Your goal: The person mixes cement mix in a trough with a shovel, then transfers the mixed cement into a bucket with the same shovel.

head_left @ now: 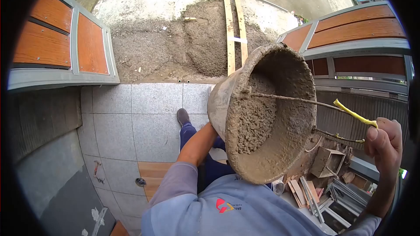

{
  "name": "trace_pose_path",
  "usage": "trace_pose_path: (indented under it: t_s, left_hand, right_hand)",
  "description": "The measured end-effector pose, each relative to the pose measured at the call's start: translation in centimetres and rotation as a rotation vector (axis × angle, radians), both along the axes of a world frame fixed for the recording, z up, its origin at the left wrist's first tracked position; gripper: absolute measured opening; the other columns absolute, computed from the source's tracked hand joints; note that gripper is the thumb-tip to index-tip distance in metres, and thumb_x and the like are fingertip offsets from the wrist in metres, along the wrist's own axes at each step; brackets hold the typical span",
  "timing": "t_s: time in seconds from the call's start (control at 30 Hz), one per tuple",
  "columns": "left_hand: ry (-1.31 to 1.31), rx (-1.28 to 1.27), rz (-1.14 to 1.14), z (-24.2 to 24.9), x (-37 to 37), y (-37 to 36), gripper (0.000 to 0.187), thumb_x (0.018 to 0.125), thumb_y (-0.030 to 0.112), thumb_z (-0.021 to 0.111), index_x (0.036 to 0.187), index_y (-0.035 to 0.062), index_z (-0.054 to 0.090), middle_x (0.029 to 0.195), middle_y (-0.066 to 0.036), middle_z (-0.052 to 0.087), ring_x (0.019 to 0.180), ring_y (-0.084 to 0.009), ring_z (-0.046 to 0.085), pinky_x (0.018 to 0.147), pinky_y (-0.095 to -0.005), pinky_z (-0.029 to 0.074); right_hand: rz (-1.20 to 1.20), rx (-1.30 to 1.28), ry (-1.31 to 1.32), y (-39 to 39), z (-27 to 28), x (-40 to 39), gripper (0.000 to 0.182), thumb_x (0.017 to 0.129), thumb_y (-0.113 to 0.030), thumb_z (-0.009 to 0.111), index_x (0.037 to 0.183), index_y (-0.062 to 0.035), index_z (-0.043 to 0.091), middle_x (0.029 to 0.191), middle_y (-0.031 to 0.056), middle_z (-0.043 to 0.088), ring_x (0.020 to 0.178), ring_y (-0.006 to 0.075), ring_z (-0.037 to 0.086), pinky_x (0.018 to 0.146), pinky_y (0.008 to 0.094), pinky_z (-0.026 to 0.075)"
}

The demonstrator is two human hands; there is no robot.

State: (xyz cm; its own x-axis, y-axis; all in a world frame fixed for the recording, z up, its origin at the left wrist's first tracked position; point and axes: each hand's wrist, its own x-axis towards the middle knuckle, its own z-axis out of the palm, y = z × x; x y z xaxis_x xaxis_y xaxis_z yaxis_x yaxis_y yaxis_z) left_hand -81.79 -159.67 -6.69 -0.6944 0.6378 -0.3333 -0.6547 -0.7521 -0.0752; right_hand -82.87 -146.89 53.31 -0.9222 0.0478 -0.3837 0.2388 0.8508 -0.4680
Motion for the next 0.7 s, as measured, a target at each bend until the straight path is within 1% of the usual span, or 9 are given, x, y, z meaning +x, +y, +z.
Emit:
trace_pose_path:
  t_s: [0.07,0.17,0.2,0.3,0.4,0.47,0.5,0.6,0.7]
  left_hand:
    - [-0.02,-0.046,-0.024,-0.6,-0.1,-0.3,0.058,0.101,0.048,0.034,0.137,0.0048,0.045,0.129,-0.012,0.056,0.116,-0.0271,0.054,0.103,-0.0436,0.04]
    - [-0.024,-0.132,-0.089,-1.9,-0.8,-1.1,0.057,0.101,0.048,0.034,0.137,0.0047,0.045,0.128,-0.012,0.056,0.115,-0.0272,0.054,0.103,-0.0436,0.041]
    - [-0.03,-0.152,-0.111,-2.5,-1.2,-1.3,0.057,0.101,0.048,0.034,0.137,0.0047,0.046,0.128,-0.012,0.056,0.115,-0.0272,0.054,0.103,-0.0436,0.041]
    - [-0.034,-0.278,-0.19,-4.8,-2.4,-3.4,0.056,0.101,0.047,0.034,0.137,0.0047,0.046,0.128,-0.012,0.057,0.115,-0.0272,0.054,0.103,-0.0436,0.041]
    - [-0.028,-0.359,-0.242,-6.9,-5.9,-3.7,0.056,0.101,0.047,0.035,0.136,0.0046,0.046,0.128,-0.012,0.057,0.115,-0.0273,0.054,0.103,-0.0435,0.041]
    - [-0.041,-0.421,-0.268,-8.2,-7.3,-3.9,0.056,0.101,0.047,0.035,0.136,0.0046,0.046,0.128,-0.012,0.057,0.114,-0.0273,0.054,0.103,-0.0435,0.041]
    - [-0.052,-0.467,-0.277,-8.2,-6.8,-2.9,0.056,0.101,0.047,0.035,0.136,0.0046,0.047,0.128,-0.012,0.057,0.114,-0.0274,0.055,0.103,-0.0435,0.041]
    - [-0.081,-0.514,-0.302,-9.8,-8.5,-3.6,0.055,0.102,0.046,0.035,0.135,0.0046,0.047,0.127,-0.012,0.057,0.114,-0.0274,0.055,0.103,-0.0435,0.041]
    - [-0.101,-0.585,-0.313,-11.4,-10.6,-4.1,0.055,0.102,0.046,0.035,0.135,0.0045,0.047,0.127,-0.011,0.057,0.114,-0.0275,0.055,0.103,-0.0435,0.041]
  right_hand:
    - [0.004,0.095,0.089,0.7,0.3,0.6,0.051,0.089,-0.036,0.064,0.052,-0.0056,0.046,0.053,-0.0002,0.04,0.045,0.0087,0.035,0.046,0.029,0.023]
    - [-0.056,0.026,0.099,2.1,-1.6,-0.8,0.048,0.088,-0.034,0.066,0.054,-0.0034,0.05,0.054,0.0011,0.042,0.047,0.0084,0.037,0.046,0.0289,0.025]
    - [-0.025,-0.046,0.066,2.5,-2.6,-2.1,0.047,0.088,-0.032,0.065,0.055,-0.0021,0.051,0.052,0.002,0.042,0.046,0.009,0.037,0.045,0.0294,0.025]
    - [-0.04,-0.266,0.037,4.7,-8.2,-4.8,0.043,0.089,-0.025,0.064,0.058,0.0017,0.054,0.049,0.0051,0.044,0.044,0.0106,0.038,0.043,0.0308,0.026]
    - [-0.084,-0.376,-0.032,7.8,-15.1,-7.5,0.04,0.09,-0.024,0.064,0.061,0.0028,0.056,0.05,0.0073,0.045,0.045,0.0118,0.039,0.044,0.0322,0.028]
    - [-0.104,-0.408,-0.022,8.8,-19.0,-9.7,0.037,0.09,-0.024,0.065,0.065,0.0032,0.058,0.051,0.0099,0.045,0.045,0.014,0.041,0.044,0.0341,0.031]
    - [-0.101,-0.45,-0.015,12.8,-20.1,-8.6,0.036,0.09,-0.024,0.065,0.067,0.0034,0.06,0.051,0.0112,0.045,0.045,0.0151,0.042,0.045,0.0351,0.032]
    - [-0.093,-0.488,0.038,12.9,-24.8,-11.4,0.032,0.091,-0.023,0.065,0.072,0.0023,0.062,0.053,0.0144,0.048,0.044,0.0216,0.045,0.045,0.0374,0.034]
    - [-0.09,-0.504,0.013,14.2,-28.8,-13.5,0.029,0.09,-0.022,0.065,0.073,0.0012,0.063,0.055,0.0159,0.05,0.043,0.0271,0.045,0.045,0.0379,0.035]
